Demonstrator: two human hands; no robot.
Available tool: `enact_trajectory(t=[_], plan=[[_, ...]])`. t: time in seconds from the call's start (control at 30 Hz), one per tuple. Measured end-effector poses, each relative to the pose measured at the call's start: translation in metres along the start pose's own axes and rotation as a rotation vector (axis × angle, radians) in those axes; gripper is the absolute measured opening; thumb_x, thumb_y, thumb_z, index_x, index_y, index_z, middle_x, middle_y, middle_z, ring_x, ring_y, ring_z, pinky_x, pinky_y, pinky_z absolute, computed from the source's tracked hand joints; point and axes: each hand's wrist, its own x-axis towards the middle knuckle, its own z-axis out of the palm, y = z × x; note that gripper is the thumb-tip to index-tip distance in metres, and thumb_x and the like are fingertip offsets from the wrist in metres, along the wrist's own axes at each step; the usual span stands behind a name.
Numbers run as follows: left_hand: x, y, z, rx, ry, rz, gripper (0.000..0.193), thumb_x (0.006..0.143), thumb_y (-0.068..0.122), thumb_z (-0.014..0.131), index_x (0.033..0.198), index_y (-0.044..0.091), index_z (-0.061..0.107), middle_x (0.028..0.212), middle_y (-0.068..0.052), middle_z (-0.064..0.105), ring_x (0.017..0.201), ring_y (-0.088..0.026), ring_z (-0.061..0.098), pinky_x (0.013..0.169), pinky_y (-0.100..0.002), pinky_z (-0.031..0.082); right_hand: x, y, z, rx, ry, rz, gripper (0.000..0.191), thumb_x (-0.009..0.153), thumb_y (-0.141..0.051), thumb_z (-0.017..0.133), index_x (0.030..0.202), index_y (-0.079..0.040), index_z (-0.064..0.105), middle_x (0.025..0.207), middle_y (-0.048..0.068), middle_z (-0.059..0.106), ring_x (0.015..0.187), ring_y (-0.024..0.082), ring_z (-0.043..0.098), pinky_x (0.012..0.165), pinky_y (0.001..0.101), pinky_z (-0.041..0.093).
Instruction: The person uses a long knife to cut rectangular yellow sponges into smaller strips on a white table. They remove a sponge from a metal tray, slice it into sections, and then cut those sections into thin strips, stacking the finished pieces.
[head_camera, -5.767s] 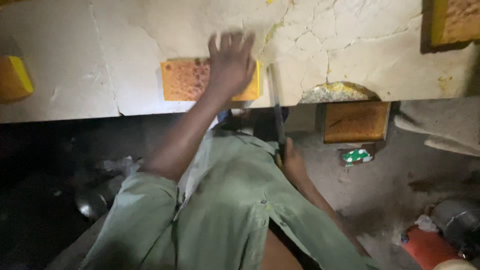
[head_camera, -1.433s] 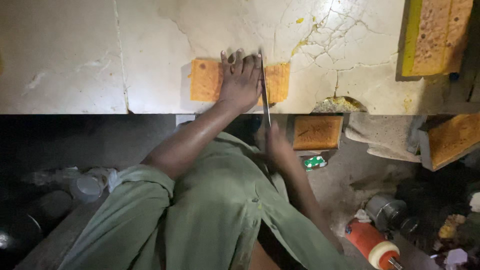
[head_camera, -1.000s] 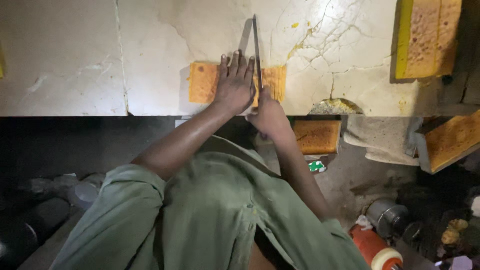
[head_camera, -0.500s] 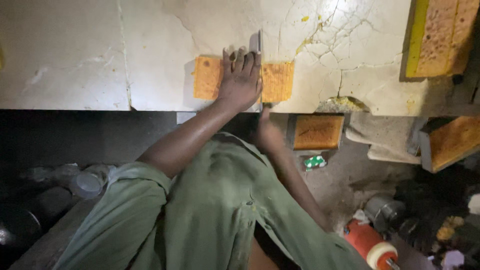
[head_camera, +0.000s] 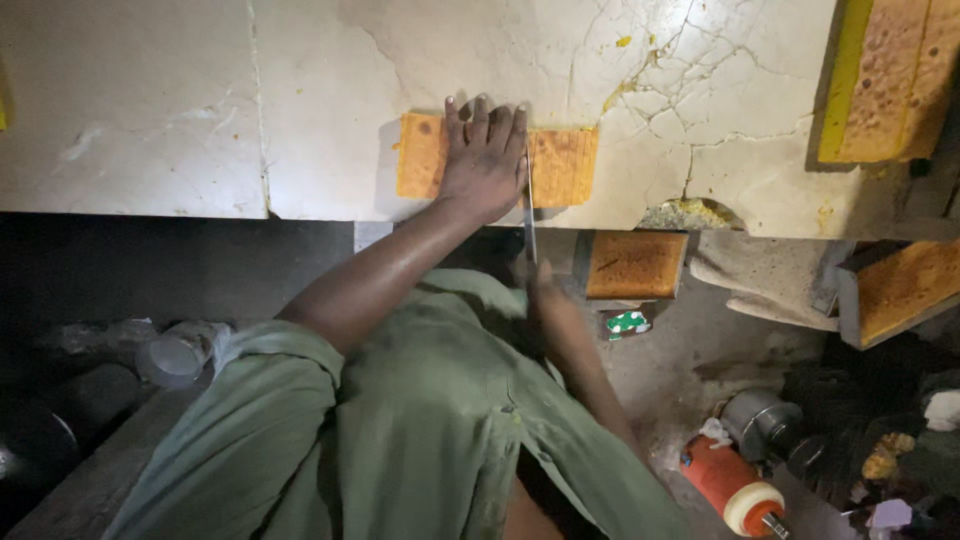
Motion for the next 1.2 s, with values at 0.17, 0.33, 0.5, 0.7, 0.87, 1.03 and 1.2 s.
enact_trajectory(t=[0.17, 0.33, 0.5, 0.7, 0.87, 1.03, 1.2], plan=[[-0.004, -0.004, 0.003, 0.016, 0.049, 0.025, 0.071, 0.098, 0.036, 0.054, 0.154, -0.006, 0.041, 0.150, -0.025, 0.046, 0.146, -0.048, 0.032, 0.120, -0.073, 0.008, 0.064, -0.046, 0.008, -0.523, 0.096, -0.423, 0.067, 0.090, -0.030, 0.067, 0.141, 0.004, 0.039, 0.102, 0.031, 0.071, 0.095, 0.050, 0.069, 0.081, 0.0535, 0.056], [-0.006, -0.010, 0.000, 0.010, 0.143, 0.019, 0.067, 0.103, 0.036, 0.051, 0.157, -0.002, 0.040, 0.152, -0.028, 0.045, 0.149, -0.048, 0.030, 0.122, -0.071, 0.006, 0.055, -0.129, -0.010, -0.486, 0.084, -0.524, 0.076, 0.080, -0.021, 0.077, 0.138, 0.002, 0.035, 0.102, 0.031, 0.071, 0.093, 0.049, 0.072, 0.078, 0.0533, 0.058], [-0.005, -0.011, -0.003, -0.019, 0.004, -0.004, 0.070, 0.099, 0.037, 0.050, 0.155, -0.004, 0.038, 0.148, -0.027, 0.045, 0.145, -0.051, 0.030, 0.116, -0.076, 0.005, -0.017, -0.063, -0.006, -0.685, 0.034, -0.405, 0.086, 0.078, -0.040, 0.090, 0.127, 0.003, 0.034, 0.103, 0.035, 0.065, 0.093, 0.050, 0.066, 0.078, 0.0546, 0.055], [-0.006, -0.013, 0.005, -0.032, 0.002, -0.003, 0.071, 0.102, 0.039, 0.050, 0.156, -0.005, 0.037, 0.149, -0.027, 0.045, 0.146, -0.050, 0.031, 0.119, -0.075, 0.005, 0.021, -0.013, 0.017, -0.646, 0.083, -0.535, 0.077, 0.097, -0.019, 0.064, 0.160, 0.002, 0.024, 0.100, 0.026, 0.072, 0.086, 0.043, 0.070, 0.079, 0.0516, 0.058], [-0.011, -0.020, 0.004, 0.111, 0.106, 0.032, 0.069, 0.106, 0.037, 0.050, 0.160, -0.004, 0.036, 0.157, -0.028, 0.045, 0.154, -0.045, 0.031, 0.127, -0.067, 0.007, 0.069, -0.106, 0.006, -0.468, 0.057, -0.466, 0.088, 0.076, -0.020, 0.079, 0.140, 0.008, 0.026, 0.092, 0.024, 0.075, 0.084, 0.040, 0.074, 0.074, 0.0516, 0.060], [-0.013, -0.019, -0.005, 0.041, 0.075, -0.014, 0.070, 0.099, 0.038, 0.051, 0.156, 0.000, 0.037, 0.150, -0.026, 0.045, 0.145, -0.050, 0.031, 0.114, -0.079, 0.006, 0.019, -0.132, 0.002, -0.499, 0.071, -0.502, 0.094, 0.074, -0.019, 0.077, 0.142, 0.013, 0.022, 0.093, 0.026, 0.074, 0.087, 0.043, 0.073, 0.076, 0.0499, 0.060], [-0.011, -0.018, -0.010, 0.019, -0.020, -0.036, 0.072, 0.099, 0.040, 0.053, 0.156, -0.001, 0.037, 0.145, -0.025, 0.046, 0.144, -0.049, 0.032, 0.114, -0.080, 0.005, -0.040, -0.067, 0.005, -0.644, -0.058, -0.342, 0.098, 0.074, -0.019, 0.078, 0.145, 0.014, 0.018, 0.093, 0.027, 0.073, 0.088, 0.044, 0.073, 0.077, 0.0497, 0.059]])
